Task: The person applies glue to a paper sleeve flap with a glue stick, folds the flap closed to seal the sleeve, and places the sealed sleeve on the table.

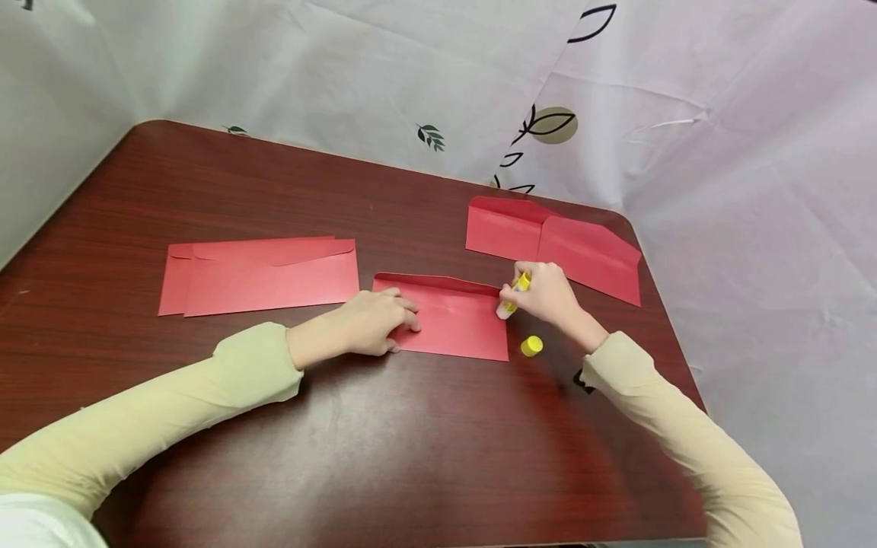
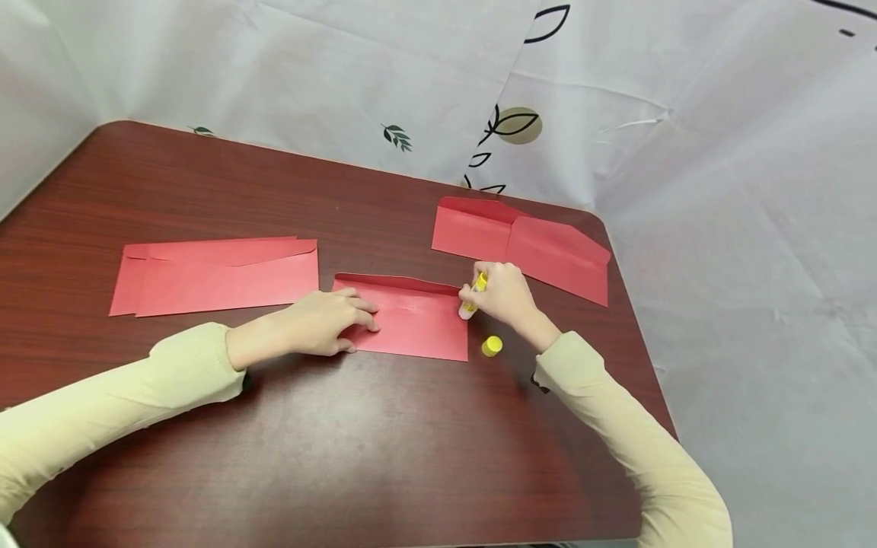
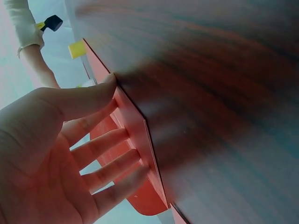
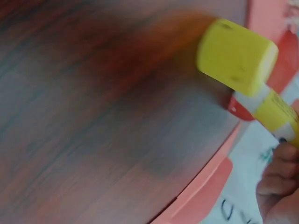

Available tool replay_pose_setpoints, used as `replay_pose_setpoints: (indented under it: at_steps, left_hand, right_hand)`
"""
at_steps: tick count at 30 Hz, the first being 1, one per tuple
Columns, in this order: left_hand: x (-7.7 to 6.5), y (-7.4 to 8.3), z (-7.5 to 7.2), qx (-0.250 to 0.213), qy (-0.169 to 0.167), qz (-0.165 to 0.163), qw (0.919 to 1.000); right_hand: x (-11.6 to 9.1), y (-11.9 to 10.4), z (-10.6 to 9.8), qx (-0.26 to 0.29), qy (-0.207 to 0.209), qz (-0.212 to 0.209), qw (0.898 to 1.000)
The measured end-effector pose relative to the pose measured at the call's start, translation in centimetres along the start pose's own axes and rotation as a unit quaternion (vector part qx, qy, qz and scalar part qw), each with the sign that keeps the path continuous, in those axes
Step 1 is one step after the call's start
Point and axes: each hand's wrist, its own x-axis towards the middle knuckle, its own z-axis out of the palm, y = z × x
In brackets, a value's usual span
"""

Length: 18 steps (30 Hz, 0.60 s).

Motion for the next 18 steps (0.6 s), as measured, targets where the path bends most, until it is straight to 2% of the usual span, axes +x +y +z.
replay_pose_setpoints:
  at_steps: [3, 5, 7, 9, 11, 13, 15, 17, 18]
  left_hand:
    - [-0.1, -0.1, 0.0, -0.001, 0.001, 0.004, 1.0000]
    - [0.0, -0.1, -0.1, -0.003, 0.000, 0.010, 0.9999]
    - [0.0, -0.1, -0.3, -0.008, -0.002, 0.016, 0.9998]
    - [0.1, -0.1, -0.6, -0.008, -0.007, 0.021, 0.9997]
    - [0.5, -0.3, -0.6, 0.007, 0.002, 0.034, 0.9994]
    - [1.0, -0.5, -0.7, 0.028, 0.020, 0.046, 0.9983]
    - [1.6, -0.8, -0.8, 0.054, 0.053, 0.061, 0.9953]
    - [2.2, -1.0, -0.9, 0.069, 0.084, 0.064, 0.9920]
    - [2.5, -1.0, -1.0, 0.072, 0.094, 0.061, 0.9911]
  right_hand:
    - [0.7, 0.6, -0.8, 0.075, 0.002, 0.057, 0.996]
    - [1.2, 1.1, -1.4, 0.168, 0.013, 0.106, 0.980]
    - [1.7, 1.4, -1.8, 0.261, 0.017, 0.141, 0.955]
    - [2.1, 1.4, -2.1, 0.346, 0.014, 0.171, 0.922]
    - [2.4, 1.2, -2.1, 0.409, 0.001, 0.188, 0.893]
    - [2.7, 0.8, -1.8, 0.463, -0.008, 0.198, 0.864]
    - [3.1, 0.4, -1.4, 0.506, -0.019, 0.205, 0.838]
    - [3.4, 0.0, -1.0, 0.538, -0.031, 0.207, 0.817]
    - [3.6, -0.2, -0.8, 0.546, -0.040, 0.208, 0.811]
